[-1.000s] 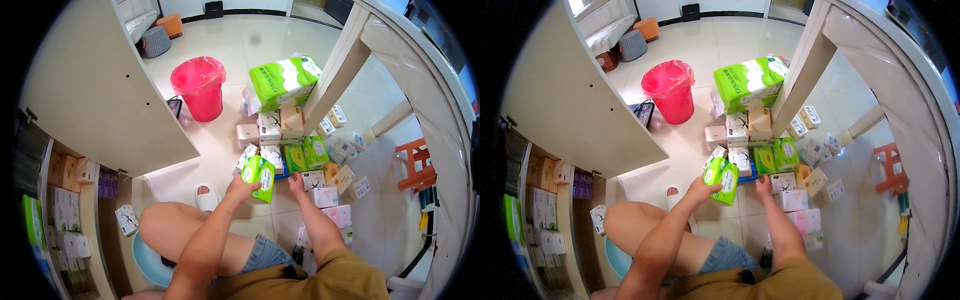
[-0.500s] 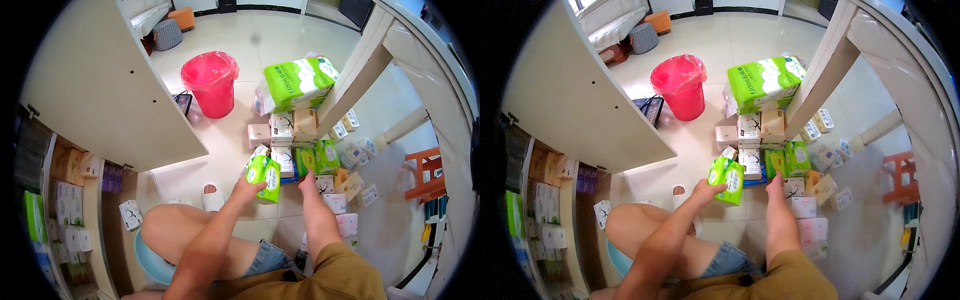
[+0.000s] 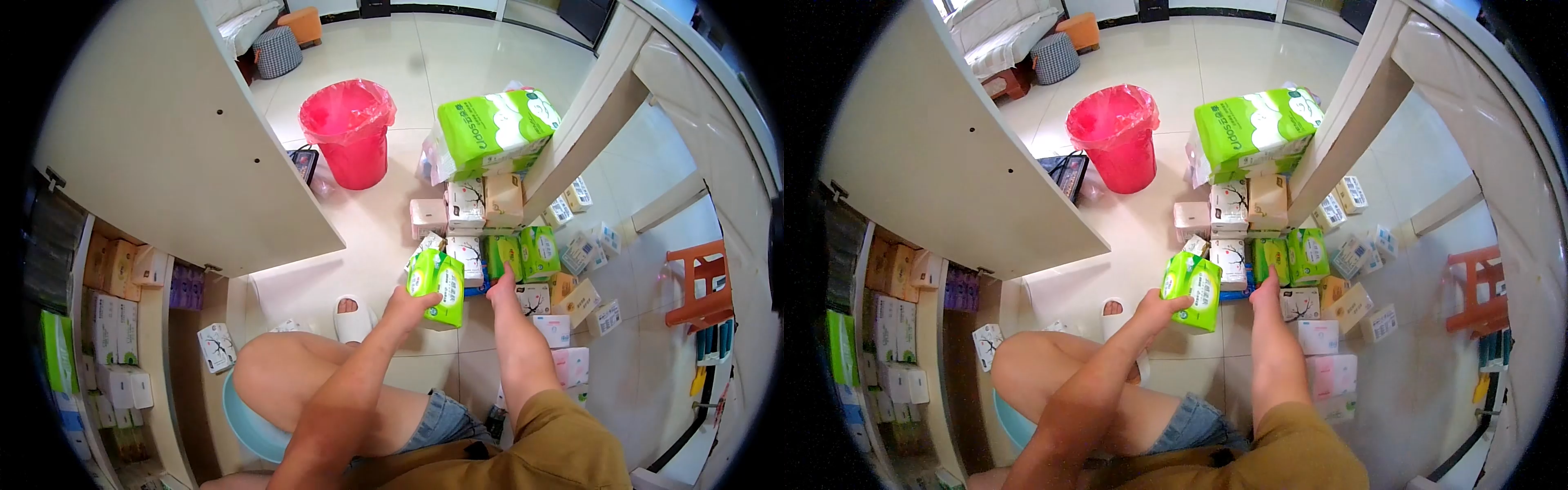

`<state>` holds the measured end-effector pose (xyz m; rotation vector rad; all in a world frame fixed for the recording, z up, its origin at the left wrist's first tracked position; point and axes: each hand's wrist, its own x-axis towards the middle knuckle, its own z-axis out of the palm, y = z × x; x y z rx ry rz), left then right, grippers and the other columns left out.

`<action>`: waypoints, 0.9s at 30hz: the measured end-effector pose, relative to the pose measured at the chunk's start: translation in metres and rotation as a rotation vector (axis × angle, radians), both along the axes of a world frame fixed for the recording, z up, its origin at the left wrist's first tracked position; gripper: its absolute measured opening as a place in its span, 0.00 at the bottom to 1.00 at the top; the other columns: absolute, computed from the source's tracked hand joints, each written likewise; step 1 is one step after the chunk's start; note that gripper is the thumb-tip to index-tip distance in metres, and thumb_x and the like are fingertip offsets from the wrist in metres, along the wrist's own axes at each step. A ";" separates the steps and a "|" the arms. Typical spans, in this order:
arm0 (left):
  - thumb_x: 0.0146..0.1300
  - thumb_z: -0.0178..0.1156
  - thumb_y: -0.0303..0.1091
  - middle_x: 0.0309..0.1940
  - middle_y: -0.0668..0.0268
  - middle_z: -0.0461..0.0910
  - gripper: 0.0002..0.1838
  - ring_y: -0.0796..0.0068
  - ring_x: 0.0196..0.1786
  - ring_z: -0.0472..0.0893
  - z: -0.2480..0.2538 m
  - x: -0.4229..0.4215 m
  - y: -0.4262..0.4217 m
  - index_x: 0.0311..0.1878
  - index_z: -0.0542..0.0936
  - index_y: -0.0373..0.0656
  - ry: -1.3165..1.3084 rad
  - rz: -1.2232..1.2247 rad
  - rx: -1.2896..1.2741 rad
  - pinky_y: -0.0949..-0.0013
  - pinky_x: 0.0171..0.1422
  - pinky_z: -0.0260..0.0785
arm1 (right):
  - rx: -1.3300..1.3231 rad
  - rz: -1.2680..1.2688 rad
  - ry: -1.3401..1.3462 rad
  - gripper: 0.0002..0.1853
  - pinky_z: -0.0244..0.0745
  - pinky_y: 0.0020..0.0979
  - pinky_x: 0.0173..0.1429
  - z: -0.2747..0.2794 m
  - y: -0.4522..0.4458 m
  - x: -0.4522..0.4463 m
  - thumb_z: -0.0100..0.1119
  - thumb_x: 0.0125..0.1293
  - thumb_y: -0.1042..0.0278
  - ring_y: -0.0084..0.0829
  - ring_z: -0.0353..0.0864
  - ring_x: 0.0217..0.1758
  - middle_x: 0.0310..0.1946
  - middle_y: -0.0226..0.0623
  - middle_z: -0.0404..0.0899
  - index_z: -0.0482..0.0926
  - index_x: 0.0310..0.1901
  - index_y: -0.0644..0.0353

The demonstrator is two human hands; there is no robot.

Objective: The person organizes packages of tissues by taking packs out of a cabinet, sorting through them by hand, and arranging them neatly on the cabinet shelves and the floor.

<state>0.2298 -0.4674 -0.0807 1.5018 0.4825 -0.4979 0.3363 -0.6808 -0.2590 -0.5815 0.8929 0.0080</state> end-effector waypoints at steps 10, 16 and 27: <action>0.41 0.63 0.33 0.35 0.54 0.75 0.24 0.68 0.36 0.76 -0.019 0.002 0.008 0.40 0.70 0.27 -0.018 0.080 0.029 0.71 0.40 0.67 | -0.107 -0.011 0.062 0.22 0.64 0.42 0.51 -0.025 -0.005 0.010 0.52 0.53 0.55 0.37 0.69 0.47 0.46 0.38 0.68 0.66 0.48 0.58; 0.41 0.63 0.35 0.39 0.47 0.72 0.30 0.62 0.40 0.75 -0.013 0.001 0.015 0.43 0.62 0.24 0.051 0.179 0.206 0.70 0.42 0.67 | -0.182 -0.058 0.124 0.27 0.69 0.36 0.44 -0.019 -0.007 0.000 0.58 0.47 0.57 0.35 0.71 0.42 0.44 0.40 0.69 0.66 0.46 0.66; 0.46 0.61 0.34 0.38 0.52 0.73 0.25 0.67 0.40 0.74 -0.002 -0.012 0.026 0.43 0.65 0.26 -0.106 0.285 0.327 0.71 0.43 0.66 | -0.025 -0.025 -0.133 0.21 0.63 0.34 0.46 0.062 0.012 -0.075 0.56 0.48 0.60 0.28 0.66 0.44 0.44 0.32 0.67 0.66 0.45 0.51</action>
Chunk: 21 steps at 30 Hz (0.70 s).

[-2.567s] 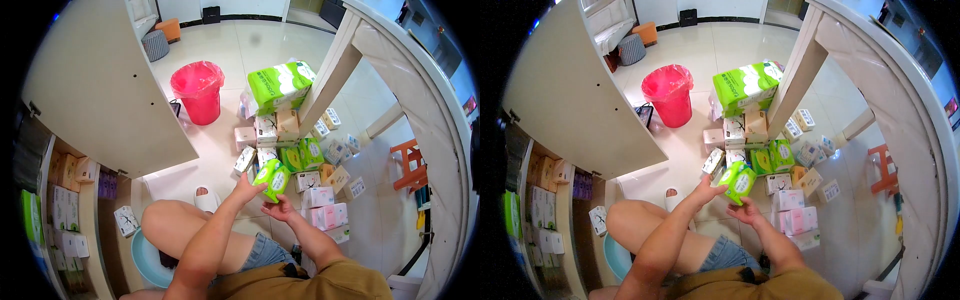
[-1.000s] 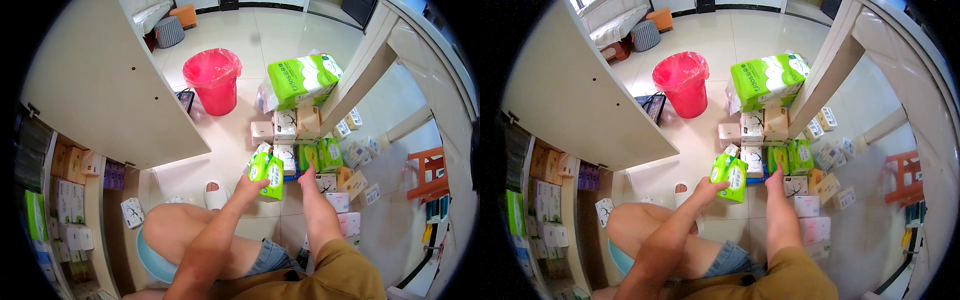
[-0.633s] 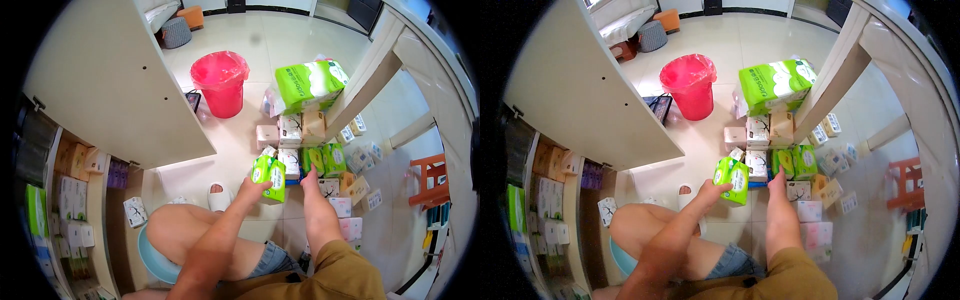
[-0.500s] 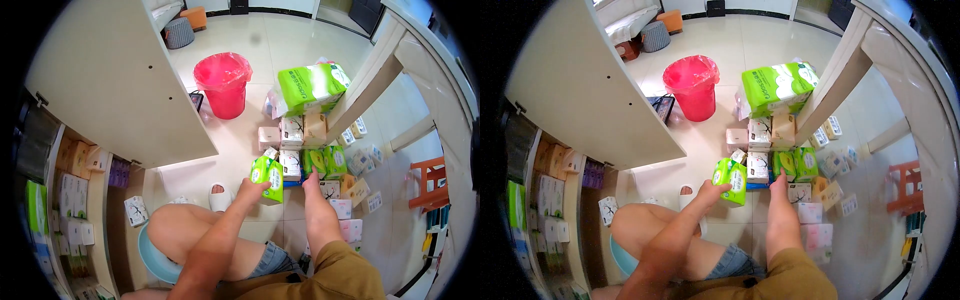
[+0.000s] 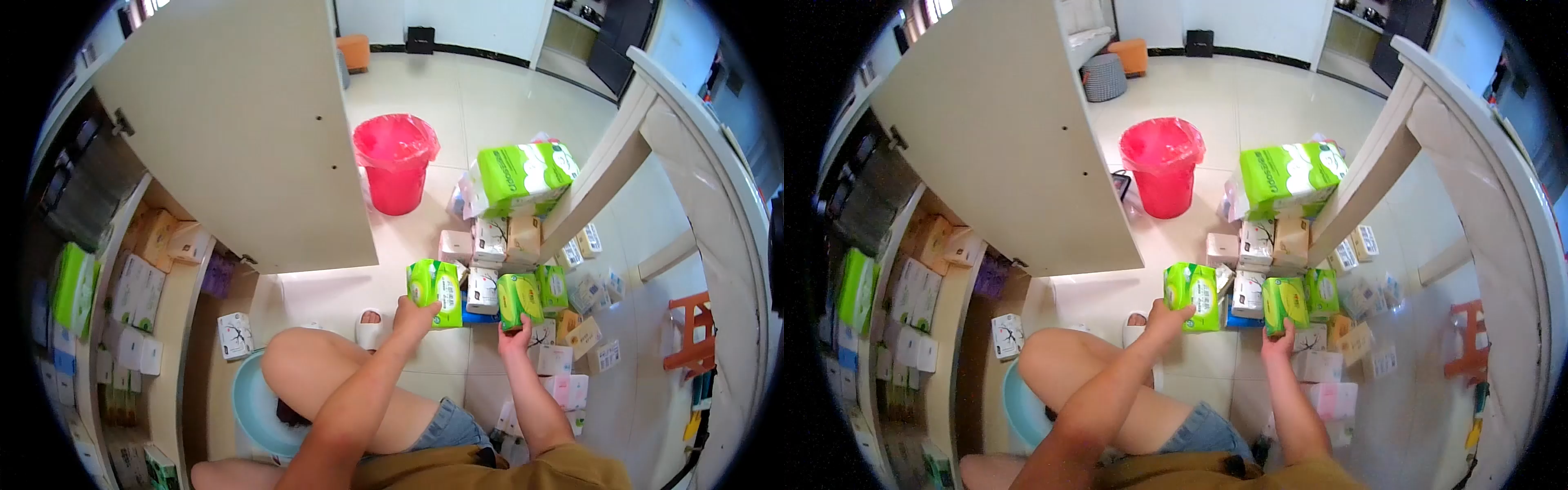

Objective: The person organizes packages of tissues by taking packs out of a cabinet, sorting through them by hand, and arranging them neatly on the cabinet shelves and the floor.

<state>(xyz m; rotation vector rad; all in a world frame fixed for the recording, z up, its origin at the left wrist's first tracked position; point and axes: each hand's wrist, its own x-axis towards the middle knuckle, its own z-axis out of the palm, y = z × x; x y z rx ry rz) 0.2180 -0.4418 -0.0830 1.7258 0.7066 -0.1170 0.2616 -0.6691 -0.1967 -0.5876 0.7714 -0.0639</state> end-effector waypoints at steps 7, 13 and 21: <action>0.50 0.59 0.33 0.42 0.56 0.71 0.23 0.70 0.44 0.72 0.074 -0.013 0.019 0.45 0.65 0.29 -0.275 0.025 -0.314 0.73 0.47 0.64 | 0.164 0.483 -0.376 0.20 0.62 0.39 0.50 0.105 0.036 -0.027 0.52 0.48 0.64 0.33 0.68 0.47 0.44 0.32 0.71 0.66 0.46 0.54; 0.50 0.58 0.32 0.46 0.54 0.69 0.28 0.69 0.49 0.69 0.143 -0.061 0.090 0.51 0.58 0.30 -0.321 0.237 -0.443 0.72 0.51 0.61 | 0.234 0.898 -0.698 0.21 0.54 0.43 0.58 0.188 0.121 -0.016 0.55 0.45 0.63 0.31 0.65 0.52 0.46 0.31 0.71 0.70 0.45 0.51; 0.53 0.56 0.38 0.42 0.63 0.71 0.23 0.76 0.44 0.72 0.186 -0.150 0.149 0.49 0.63 0.38 -0.645 0.376 -0.523 0.73 0.49 0.64 | 0.363 1.238 -0.873 0.27 0.52 0.42 0.59 0.236 0.220 -0.018 0.53 0.47 0.63 0.31 0.65 0.53 0.49 0.33 0.68 0.63 0.52 0.57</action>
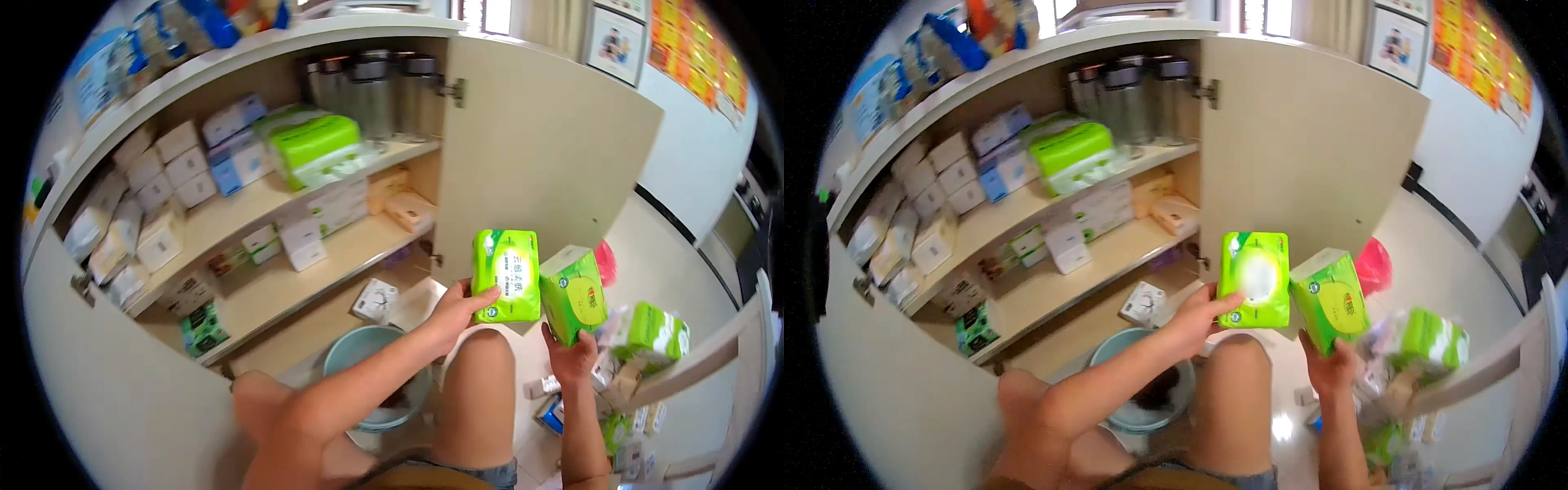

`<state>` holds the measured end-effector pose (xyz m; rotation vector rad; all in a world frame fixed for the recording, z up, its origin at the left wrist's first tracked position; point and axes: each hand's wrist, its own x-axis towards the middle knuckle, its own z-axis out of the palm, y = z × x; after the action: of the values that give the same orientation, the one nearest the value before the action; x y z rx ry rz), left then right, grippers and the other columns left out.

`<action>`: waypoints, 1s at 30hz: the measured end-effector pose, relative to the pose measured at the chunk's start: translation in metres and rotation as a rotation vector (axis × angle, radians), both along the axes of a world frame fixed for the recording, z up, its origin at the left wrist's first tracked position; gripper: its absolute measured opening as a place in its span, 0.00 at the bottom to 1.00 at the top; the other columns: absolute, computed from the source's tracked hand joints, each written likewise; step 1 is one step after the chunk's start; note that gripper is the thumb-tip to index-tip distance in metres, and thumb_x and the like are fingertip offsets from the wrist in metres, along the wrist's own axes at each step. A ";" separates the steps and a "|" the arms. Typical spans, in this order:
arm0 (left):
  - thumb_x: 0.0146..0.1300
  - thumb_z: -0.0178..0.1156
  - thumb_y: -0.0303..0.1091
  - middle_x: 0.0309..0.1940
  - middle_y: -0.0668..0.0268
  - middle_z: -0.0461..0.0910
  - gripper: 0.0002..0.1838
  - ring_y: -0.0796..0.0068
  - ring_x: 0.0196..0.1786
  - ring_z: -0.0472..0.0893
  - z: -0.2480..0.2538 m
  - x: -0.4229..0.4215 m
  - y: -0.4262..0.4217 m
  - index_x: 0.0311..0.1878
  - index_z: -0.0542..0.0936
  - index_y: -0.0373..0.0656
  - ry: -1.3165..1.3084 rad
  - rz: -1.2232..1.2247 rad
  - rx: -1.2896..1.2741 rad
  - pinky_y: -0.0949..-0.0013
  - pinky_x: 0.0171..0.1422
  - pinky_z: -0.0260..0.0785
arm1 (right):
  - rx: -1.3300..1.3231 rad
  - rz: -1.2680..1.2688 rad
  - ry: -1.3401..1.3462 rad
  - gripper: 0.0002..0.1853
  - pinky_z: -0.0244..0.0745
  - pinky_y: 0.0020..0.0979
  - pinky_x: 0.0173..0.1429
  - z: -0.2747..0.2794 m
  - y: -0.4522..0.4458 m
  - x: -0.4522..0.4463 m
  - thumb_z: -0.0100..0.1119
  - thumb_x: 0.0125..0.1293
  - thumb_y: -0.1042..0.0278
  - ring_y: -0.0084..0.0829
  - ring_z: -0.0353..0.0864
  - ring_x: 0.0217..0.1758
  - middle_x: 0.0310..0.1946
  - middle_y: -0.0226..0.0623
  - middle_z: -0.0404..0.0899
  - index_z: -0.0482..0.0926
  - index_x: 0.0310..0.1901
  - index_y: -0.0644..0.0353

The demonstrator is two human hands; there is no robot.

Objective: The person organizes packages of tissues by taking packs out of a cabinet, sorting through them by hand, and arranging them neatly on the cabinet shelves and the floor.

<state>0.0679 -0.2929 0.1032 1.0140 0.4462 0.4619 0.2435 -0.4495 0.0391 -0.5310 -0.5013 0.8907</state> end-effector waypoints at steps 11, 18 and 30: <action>0.50 0.53 0.44 0.42 0.65 0.72 0.22 0.71 0.42 0.72 -0.051 -0.158 0.081 0.47 0.68 0.45 -0.041 0.559 -0.207 0.67 0.46 0.60 | -0.453 0.470 -0.196 0.22 0.56 0.40 0.55 0.051 0.154 -0.074 0.50 0.49 0.60 0.33 0.63 0.50 0.47 0.36 0.66 0.64 0.47 0.57; 0.49 0.54 0.46 0.41 0.66 0.73 0.22 0.73 0.43 0.71 -0.064 -0.210 0.112 0.47 0.69 0.47 0.120 0.860 -0.182 0.69 0.48 0.57 | -0.565 0.632 -0.220 0.20 0.59 0.37 0.51 0.023 0.196 -0.118 0.49 0.50 0.58 0.31 0.65 0.46 0.43 0.35 0.69 0.66 0.45 0.55; 0.51 0.54 0.44 0.43 0.63 0.72 0.23 0.69 0.47 0.71 -0.079 -0.246 0.148 0.49 0.67 0.42 0.113 0.972 -0.182 0.65 0.51 0.62 | -0.652 0.737 -0.214 0.20 0.63 0.37 0.47 0.025 0.208 -0.134 0.49 0.49 0.58 0.31 0.66 0.46 0.43 0.35 0.69 0.66 0.45 0.54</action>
<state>-0.1779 -0.1448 0.0244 0.5921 1.0675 1.2053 0.1100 -0.2412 0.0637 -1.0756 -0.6103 1.7379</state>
